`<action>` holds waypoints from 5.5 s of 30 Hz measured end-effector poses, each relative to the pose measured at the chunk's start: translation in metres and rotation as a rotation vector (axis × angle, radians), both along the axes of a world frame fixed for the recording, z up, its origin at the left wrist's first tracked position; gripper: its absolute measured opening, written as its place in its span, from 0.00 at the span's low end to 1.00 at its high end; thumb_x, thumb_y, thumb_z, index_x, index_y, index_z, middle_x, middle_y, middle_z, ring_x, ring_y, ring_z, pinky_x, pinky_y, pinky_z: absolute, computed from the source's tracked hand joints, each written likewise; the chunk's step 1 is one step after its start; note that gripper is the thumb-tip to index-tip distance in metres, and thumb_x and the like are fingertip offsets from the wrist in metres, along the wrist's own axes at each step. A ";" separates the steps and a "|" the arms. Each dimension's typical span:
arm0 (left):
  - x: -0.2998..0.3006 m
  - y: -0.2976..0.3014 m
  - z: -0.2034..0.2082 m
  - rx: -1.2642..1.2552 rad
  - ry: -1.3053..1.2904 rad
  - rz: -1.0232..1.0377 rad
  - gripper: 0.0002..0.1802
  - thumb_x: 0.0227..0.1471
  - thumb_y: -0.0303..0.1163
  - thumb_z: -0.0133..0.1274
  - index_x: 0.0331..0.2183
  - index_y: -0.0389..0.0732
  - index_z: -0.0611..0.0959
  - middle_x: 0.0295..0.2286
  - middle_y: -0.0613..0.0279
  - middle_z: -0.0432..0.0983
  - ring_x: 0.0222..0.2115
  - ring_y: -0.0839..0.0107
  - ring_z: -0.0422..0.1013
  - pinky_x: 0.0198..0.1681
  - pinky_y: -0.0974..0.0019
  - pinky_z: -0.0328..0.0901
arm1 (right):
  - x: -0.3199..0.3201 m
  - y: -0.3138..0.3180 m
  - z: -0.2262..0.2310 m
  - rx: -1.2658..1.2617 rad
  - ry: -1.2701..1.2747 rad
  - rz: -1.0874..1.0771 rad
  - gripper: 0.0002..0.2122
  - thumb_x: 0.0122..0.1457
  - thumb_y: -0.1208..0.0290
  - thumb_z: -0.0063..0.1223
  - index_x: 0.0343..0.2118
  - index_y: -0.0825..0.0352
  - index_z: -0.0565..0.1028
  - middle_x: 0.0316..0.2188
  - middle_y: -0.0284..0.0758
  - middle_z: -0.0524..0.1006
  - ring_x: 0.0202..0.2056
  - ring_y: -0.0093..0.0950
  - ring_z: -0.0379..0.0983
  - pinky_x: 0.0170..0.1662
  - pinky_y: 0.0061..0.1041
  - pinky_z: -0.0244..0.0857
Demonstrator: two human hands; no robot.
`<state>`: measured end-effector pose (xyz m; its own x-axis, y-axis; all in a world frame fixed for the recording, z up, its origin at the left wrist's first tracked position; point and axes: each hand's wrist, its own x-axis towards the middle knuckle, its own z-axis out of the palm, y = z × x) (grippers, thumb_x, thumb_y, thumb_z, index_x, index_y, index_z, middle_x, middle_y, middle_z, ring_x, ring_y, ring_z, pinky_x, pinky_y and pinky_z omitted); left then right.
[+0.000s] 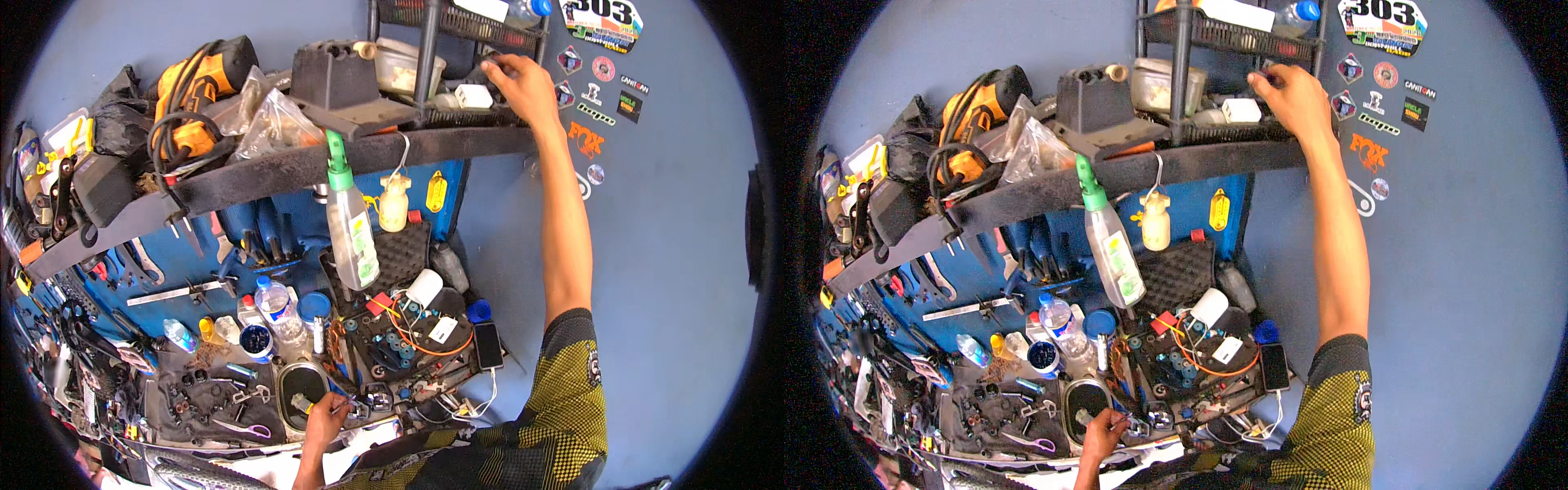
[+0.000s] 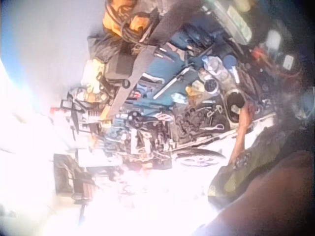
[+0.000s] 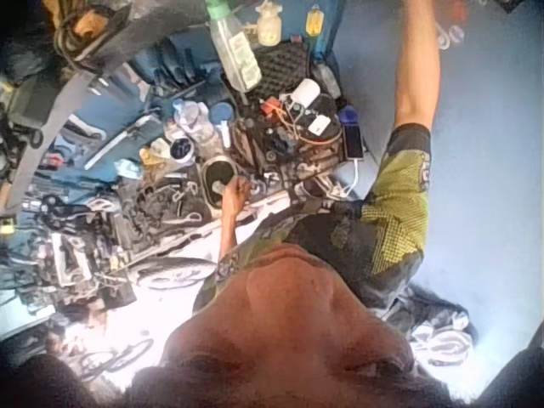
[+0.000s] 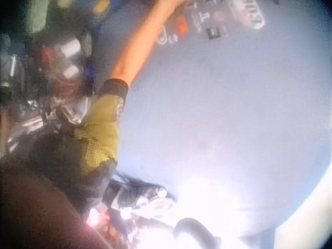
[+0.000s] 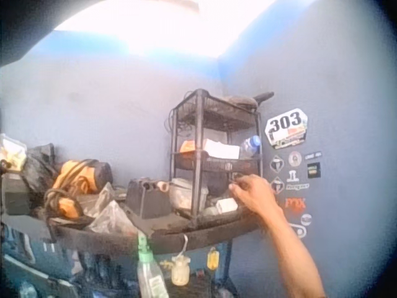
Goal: The person works at a cluttered workbench in a bicycle repair shop, handling small bicycle components. They use a brush to apply lubricant to parts, pick up and inspect various small metal pieces, and manipulate tools and parts on the bench.
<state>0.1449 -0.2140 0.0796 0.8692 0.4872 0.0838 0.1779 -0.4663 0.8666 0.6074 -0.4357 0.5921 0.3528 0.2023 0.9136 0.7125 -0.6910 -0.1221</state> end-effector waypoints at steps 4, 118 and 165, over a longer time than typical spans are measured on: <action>0.010 0.001 0.024 0.005 0.053 -0.023 0.15 0.60 0.35 0.67 0.38 0.35 0.80 0.33 0.46 0.84 0.35 0.55 0.82 0.41 0.57 0.73 | 0.038 0.012 0.020 -0.049 0.042 -0.004 0.32 0.62 0.36 0.61 0.49 0.65 0.85 0.39 0.46 0.87 0.45 0.39 0.86 0.52 0.39 0.75; 0.016 -0.044 0.019 -0.038 0.202 -0.003 0.11 0.60 0.27 0.65 0.42 0.34 0.82 0.37 0.49 0.87 0.37 0.52 0.85 0.39 0.57 0.77 | 0.055 0.128 -0.465 -0.781 0.368 0.305 0.14 0.57 0.70 0.62 0.46 0.58 0.87 0.55 0.42 0.83 0.61 0.45 0.76 0.65 0.43 0.68; -0.015 -0.043 0.008 -0.045 0.195 0.040 0.10 0.58 0.27 0.65 0.41 0.36 0.82 0.37 0.50 0.86 0.41 0.47 0.82 0.43 0.51 0.75 | -0.164 0.057 -0.542 -0.762 0.618 0.688 0.29 0.56 0.51 0.72 0.60 0.55 0.78 0.62 0.43 0.69 0.64 0.49 0.64 0.67 0.49 0.61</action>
<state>0.1296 -0.2571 0.0873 0.8468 0.5209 -0.1072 0.3622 -0.4171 0.8336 0.4439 -0.3783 0.0502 0.2955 0.9360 0.1913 0.9259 -0.2314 -0.2985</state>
